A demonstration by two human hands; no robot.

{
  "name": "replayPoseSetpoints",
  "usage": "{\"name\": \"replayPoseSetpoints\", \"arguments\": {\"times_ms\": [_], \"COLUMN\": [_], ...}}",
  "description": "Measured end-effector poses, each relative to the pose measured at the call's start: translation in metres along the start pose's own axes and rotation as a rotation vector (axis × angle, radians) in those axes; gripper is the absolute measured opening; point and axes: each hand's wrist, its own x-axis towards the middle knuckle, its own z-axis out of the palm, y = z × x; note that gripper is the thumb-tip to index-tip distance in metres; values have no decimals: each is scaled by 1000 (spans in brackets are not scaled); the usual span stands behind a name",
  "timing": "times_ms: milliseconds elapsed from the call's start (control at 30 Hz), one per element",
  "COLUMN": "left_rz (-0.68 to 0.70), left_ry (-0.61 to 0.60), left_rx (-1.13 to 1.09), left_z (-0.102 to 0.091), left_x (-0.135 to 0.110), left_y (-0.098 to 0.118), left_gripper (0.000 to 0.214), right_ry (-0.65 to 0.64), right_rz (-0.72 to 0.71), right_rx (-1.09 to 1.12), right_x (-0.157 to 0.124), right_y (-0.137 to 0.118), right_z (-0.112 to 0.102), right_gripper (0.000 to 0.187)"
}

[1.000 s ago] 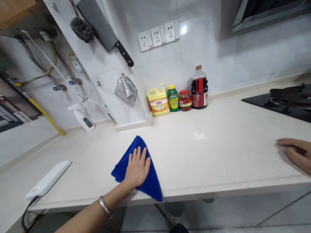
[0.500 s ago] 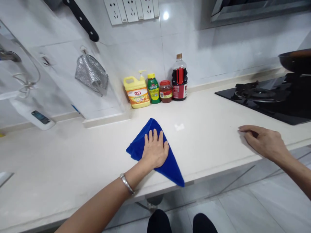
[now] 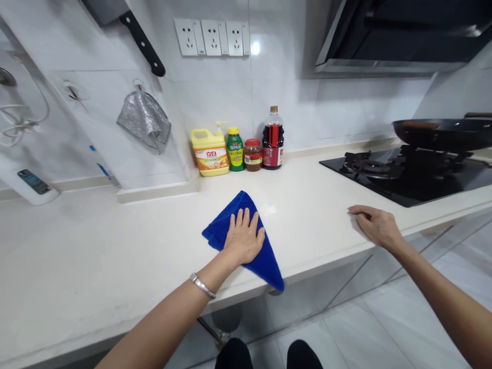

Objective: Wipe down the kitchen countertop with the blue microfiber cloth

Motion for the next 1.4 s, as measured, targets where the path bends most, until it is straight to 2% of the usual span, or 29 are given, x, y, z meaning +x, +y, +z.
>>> {"name": "replayPoseSetpoints", "arguments": {"times_ms": [167,333,500,767,867,967,1100,1233,1400], "left_rz": [107,84,-96,-413,-532,-627,-726,-700,-608], "left_ry": [-79,-61,-49,-47,-38,-14,37,75,0], "left_rx": [-5,-8,74,210,240,265,278,273,281], "left_z": [-14,-25,-34,-58,-64,-65,-61,-54,-44], "left_x": [-26,-40,-49,-76,-82,-82,-79,-73,-59], "left_y": [-24,-67,-120,-223,-245,-245,-220,-178,-109], "left_gripper": [64,62,61,62,63,66,66,63,59], "right_ry": [4,-6,-18,-11,1,4,-9,-22,-42], "right_rz": [-20,-27,-4,12,6,38,50,84,95], "right_rx": [-9,-22,-7,-10,-45,-124,-165,-170,-174], "right_x": [-2,-3,-3,-6,-7,-4,-1,-1,-3], "right_y": [0,1,-1,1,3,4,2,-5,-14], "right_z": [-1,-3,-5,-3,0,3,3,1,-3], "right_gripper": [35,36,34,32,32,33,33,33,35]}}
